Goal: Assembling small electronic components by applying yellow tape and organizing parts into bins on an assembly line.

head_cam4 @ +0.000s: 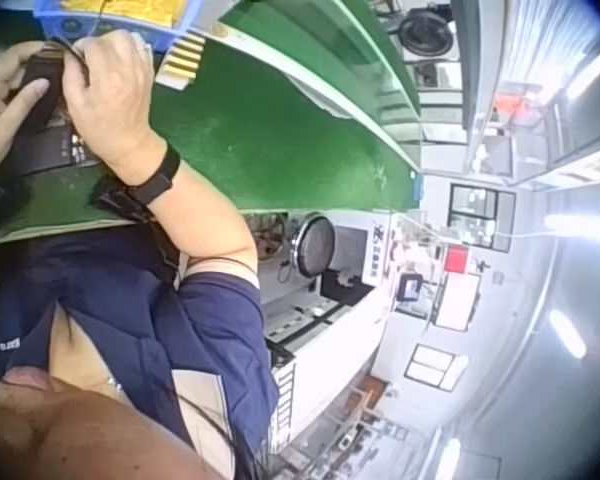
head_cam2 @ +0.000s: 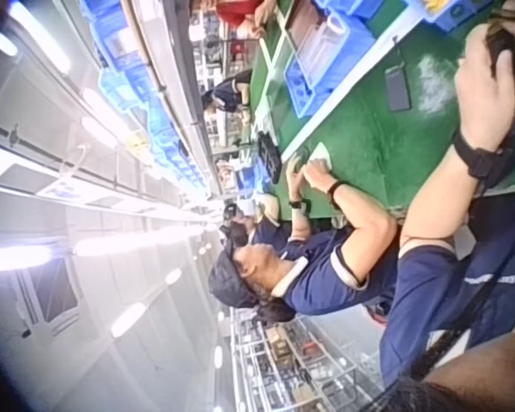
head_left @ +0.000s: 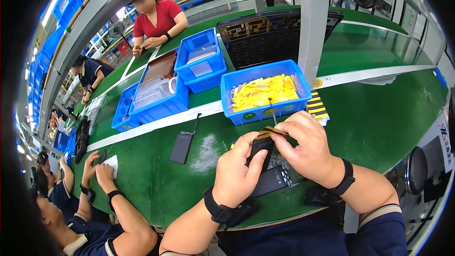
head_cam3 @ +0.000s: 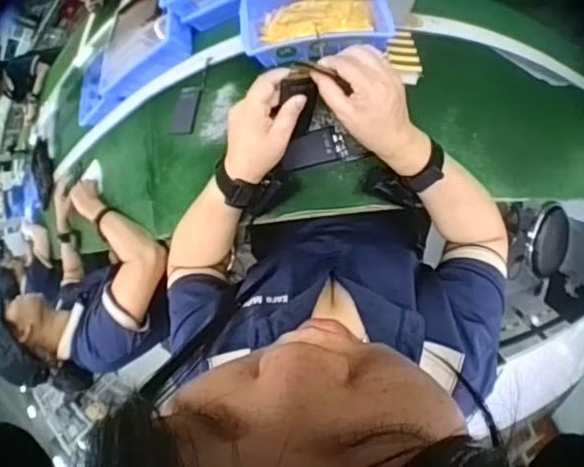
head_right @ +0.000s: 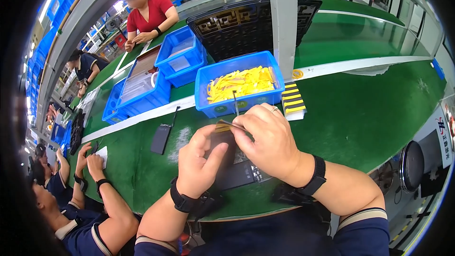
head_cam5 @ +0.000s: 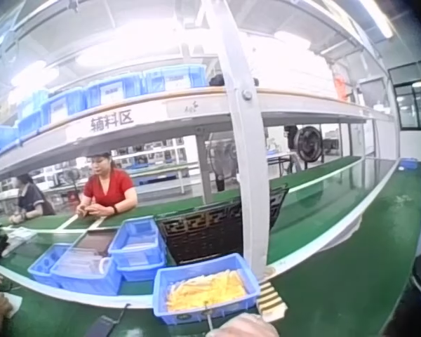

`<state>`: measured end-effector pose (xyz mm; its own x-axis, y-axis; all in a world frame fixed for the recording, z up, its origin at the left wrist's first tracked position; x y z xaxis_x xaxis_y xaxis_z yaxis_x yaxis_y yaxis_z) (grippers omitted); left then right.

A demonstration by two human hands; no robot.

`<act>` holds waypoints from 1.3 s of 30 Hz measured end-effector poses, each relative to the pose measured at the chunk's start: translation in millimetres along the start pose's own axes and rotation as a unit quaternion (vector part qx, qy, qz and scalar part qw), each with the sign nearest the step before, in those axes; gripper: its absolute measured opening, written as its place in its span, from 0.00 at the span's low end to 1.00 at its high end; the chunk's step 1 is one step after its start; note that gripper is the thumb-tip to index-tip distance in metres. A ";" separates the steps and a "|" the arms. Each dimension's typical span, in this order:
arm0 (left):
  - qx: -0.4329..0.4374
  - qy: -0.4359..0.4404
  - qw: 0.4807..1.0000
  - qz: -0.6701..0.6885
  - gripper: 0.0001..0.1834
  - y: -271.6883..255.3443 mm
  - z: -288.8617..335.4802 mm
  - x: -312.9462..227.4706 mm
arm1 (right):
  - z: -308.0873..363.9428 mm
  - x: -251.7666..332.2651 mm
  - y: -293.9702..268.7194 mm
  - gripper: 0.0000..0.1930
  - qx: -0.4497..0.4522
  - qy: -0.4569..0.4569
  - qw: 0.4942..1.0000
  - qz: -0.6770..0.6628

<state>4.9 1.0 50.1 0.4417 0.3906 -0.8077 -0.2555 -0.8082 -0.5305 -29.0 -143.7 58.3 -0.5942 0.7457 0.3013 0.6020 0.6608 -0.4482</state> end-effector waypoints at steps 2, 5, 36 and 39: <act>-0.011 -0.004 0.999 -0.037 0.16 -1.2 1.9 -0.6 | -2.7 4.8 -1.1 0.07 0.010 -0.034 0.999 0.040; -0.040 0.052 0.998 -0.018 0.15 -3.4 -1.2 -2.5 | -3.8 5.6 1.3 0.07 0.023 -0.049 0.999 0.004; 0.084 -0.153 0.974 -0.143 0.13 -19.4 -40.0 75.3 | 4.1 -26.7 0.3 0.06 -0.024 0.196 0.963 -0.182; 0.002 -0.007 0.950 -0.313 0.17 -16.5 -34.0 58.1 | 3.0 -22.2 1.4 0.07 -0.006 0.176 0.973 -0.152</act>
<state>63.9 22.1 20.6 0.4957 0.8006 -0.3366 0.0509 -0.4137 -0.9090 -16.7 -159.6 48.4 -0.5273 0.4971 0.6891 0.4340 0.8548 -0.2845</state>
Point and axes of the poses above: each hand's wrist, its own z-axis away from the middle knuckle, its own y-axis out of the palm, x = y × z, the point moved 4 cm from there along -z, towards the middle knuckle, and after that the axes turned 10 degrees about -y, right-handed, at the moved point
